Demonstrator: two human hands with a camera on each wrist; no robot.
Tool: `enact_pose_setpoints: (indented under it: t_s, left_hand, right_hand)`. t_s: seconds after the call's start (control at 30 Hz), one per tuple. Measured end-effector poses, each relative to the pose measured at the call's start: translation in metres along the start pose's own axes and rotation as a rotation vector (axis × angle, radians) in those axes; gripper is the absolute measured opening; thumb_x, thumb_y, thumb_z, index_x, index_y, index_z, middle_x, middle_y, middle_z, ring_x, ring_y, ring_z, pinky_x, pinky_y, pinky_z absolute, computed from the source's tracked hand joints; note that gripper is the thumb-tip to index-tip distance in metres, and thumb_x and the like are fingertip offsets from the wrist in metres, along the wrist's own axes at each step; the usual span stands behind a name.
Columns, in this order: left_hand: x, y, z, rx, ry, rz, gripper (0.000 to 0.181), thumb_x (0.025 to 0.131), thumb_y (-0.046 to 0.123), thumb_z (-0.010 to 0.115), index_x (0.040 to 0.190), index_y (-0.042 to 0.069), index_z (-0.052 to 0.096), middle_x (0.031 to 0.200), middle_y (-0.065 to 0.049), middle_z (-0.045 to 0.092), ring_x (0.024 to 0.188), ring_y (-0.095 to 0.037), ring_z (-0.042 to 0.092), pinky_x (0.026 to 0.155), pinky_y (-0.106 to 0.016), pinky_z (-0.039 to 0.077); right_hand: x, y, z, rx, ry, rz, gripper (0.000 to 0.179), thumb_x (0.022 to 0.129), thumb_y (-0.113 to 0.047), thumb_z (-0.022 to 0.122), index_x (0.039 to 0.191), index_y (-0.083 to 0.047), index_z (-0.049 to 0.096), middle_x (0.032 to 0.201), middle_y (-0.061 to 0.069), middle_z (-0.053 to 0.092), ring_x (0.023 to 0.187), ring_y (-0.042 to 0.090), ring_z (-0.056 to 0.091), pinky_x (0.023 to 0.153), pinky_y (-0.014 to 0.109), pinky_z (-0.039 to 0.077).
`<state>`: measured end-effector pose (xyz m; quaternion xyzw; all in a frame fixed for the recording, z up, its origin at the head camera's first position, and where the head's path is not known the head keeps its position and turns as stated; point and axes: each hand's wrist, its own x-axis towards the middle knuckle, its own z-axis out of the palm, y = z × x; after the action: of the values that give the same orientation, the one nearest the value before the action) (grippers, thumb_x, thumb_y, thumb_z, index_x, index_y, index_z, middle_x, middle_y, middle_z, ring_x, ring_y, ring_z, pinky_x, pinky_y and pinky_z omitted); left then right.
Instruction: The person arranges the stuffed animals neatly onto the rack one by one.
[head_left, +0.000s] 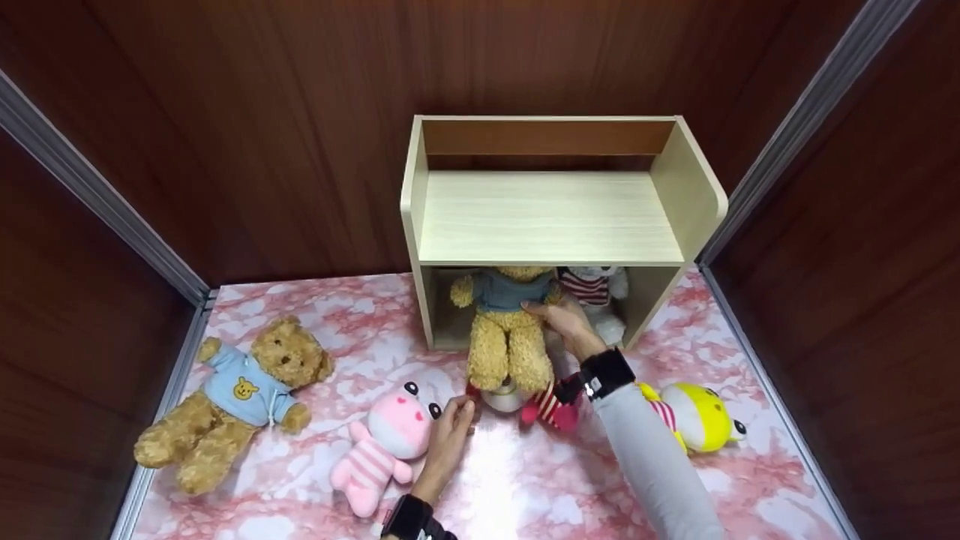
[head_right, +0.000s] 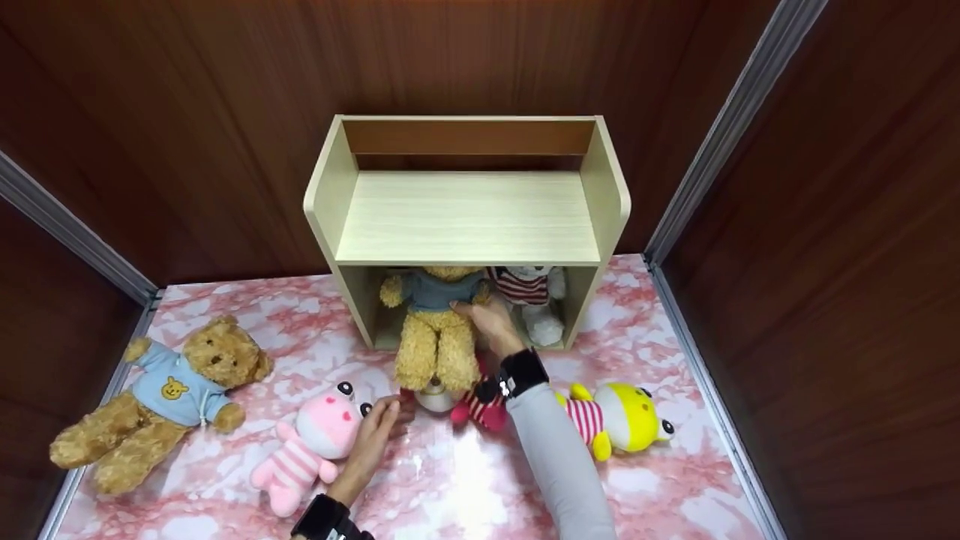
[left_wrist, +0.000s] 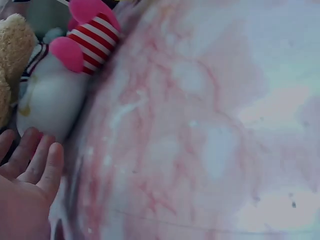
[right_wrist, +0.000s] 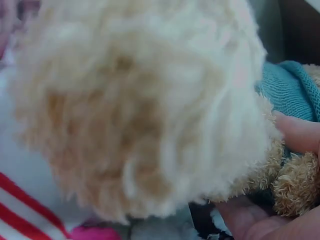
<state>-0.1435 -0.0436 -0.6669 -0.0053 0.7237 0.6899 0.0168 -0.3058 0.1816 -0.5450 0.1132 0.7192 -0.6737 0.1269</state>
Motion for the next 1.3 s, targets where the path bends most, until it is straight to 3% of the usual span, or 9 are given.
enact_pose_setpoints:
  t_s: [0.1, 0.2, 0.3, 0.43, 0.6, 0.77, 1.07, 1.17, 1.3]
  left_hand:
    - [0.000, -0.005, -0.001, 0.078, -0.029, 0.011, 0.033, 0.108, 0.023, 0.056, 0.127, -0.002, 0.063, 0.124, -0.020, 0.070, 0.114, -0.034, 0.068, 0.096, -0.041, 0.056]
    - [0.002, -0.008, -0.002, 0.112, -0.058, 0.017, 0.033, 0.105, 0.022, 0.061, 0.126, -0.003, 0.064, 0.124, -0.021, 0.070, 0.117, -0.034, 0.067, 0.100, -0.038, 0.054]
    - [0.004, -0.009, -0.003, 0.105, -0.088, 0.006, 0.034, 0.104, 0.020, 0.062, 0.127, -0.005, 0.062, 0.122, -0.022, 0.071, 0.113, -0.034, 0.069, 0.096, -0.035, 0.056]
    - [0.004, -0.012, -0.001, 0.178, -0.120, 0.031, 0.037, 0.102, 0.023, 0.064, 0.128, -0.003, 0.062, 0.123, -0.021, 0.070, 0.107, -0.032, 0.071, 0.089, -0.032, 0.058]
    - [0.006, -0.016, 0.003, 0.247, -0.119, 0.091, 0.040, 0.100, 0.025, 0.067, 0.129, -0.003, 0.062, 0.127, -0.019, 0.068, 0.114, -0.035, 0.067, 0.094, -0.040, 0.057]
    - [0.006, -0.019, 0.007, 0.260, -0.113, 0.140, 0.042, 0.100, 0.025, 0.066, 0.130, -0.004, 0.061, 0.129, -0.019, 0.067, 0.116, -0.036, 0.065, 0.096, -0.042, 0.055]
    - [0.004, -0.022, 0.011, 0.254, -0.095, 0.157, 0.039, 0.099, 0.021, 0.067, 0.128, -0.005, 0.062, 0.129, -0.019, 0.067, 0.117, -0.035, 0.065, 0.095, -0.037, 0.055]
    - [0.004, -0.019, 0.014, 0.194, -0.026, 0.144, 0.030, 0.098, 0.013, 0.067, 0.122, -0.005, 0.065, 0.123, -0.019, 0.069, 0.110, -0.032, 0.067, 0.092, -0.033, 0.055]
    - [0.012, -0.001, 0.017, 0.195, 0.215, 0.195, 0.013, 0.096, 0.006, 0.067, 0.108, 0.003, 0.073, 0.100, -0.007, 0.073, 0.089, -0.018, 0.067, 0.080, -0.028, 0.055]
  right_hand:
    - [0.011, -0.006, 0.000, 0.000, 0.005, -0.018, 0.089, 0.088, -0.019, 0.082, 0.158, 0.001, 0.031, 0.147, 0.019, 0.048, 0.136, 0.035, 0.045, 0.118, 0.047, 0.037]
    - [0.021, -0.010, 0.002, -0.027, 0.017, -0.034, 0.048, 0.089, -0.022, 0.082, 0.126, -0.002, 0.060, 0.121, 0.009, 0.062, 0.122, 0.028, 0.054, 0.112, 0.040, 0.041]
    - [0.033, -0.010, 0.004, -0.008, 0.053, -0.095, 0.024, 0.087, -0.019, 0.084, 0.096, -0.010, 0.063, 0.091, -0.003, 0.057, 0.095, 0.018, 0.055, 0.094, 0.032, 0.048]
    - [0.047, -0.009, 0.006, 0.040, 0.094, -0.215, 0.035, 0.087, -0.006, 0.081, 0.117, 0.001, 0.063, 0.109, 0.007, 0.064, 0.102, 0.020, 0.057, 0.093, 0.029, 0.049]
    - [0.059, -0.008, 0.007, 0.055, 0.106, -0.263, 0.050, 0.090, 0.000, 0.076, 0.135, 0.008, 0.056, 0.132, 0.019, 0.060, 0.115, 0.024, 0.054, 0.106, 0.034, 0.045]
    - [0.070, -0.002, 0.007, 0.079, 0.116, -0.304, 0.045, 0.089, 0.004, 0.074, 0.131, 0.007, 0.060, 0.129, 0.016, 0.063, 0.114, 0.021, 0.054, 0.107, 0.032, 0.044]
    - [0.075, 0.017, 0.005, 0.088, 0.098, -0.416, 0.046, 0.085, 0.013, 0.074, 0.128, 0.012, 0.058, 0.121, 0.020, 0.063, 0.101, 0.022, 0.057, 0.083, 0.024, 0.051]
    - [0.072, 0.021, 0.005, -0.077, 0.094, -0.556, 0.041, 0.085, 0.009, 0.072, 0.124, 0.014, 0.057, 0.114, 0.023, 0.064, 0.096, 0.031, 0.060, 0.079, 0.026, 0.052]
    - [0.059, 0.023, 0.005, -0.588, 0.265, -0.825, 0.041, 0.086, -0.005, 0.076, 0.118, 0.016, 0.060, 0.109, 0.036, 0.063, 0.098, 0.050, 0.061, 0.087, 0.050, 0.054]
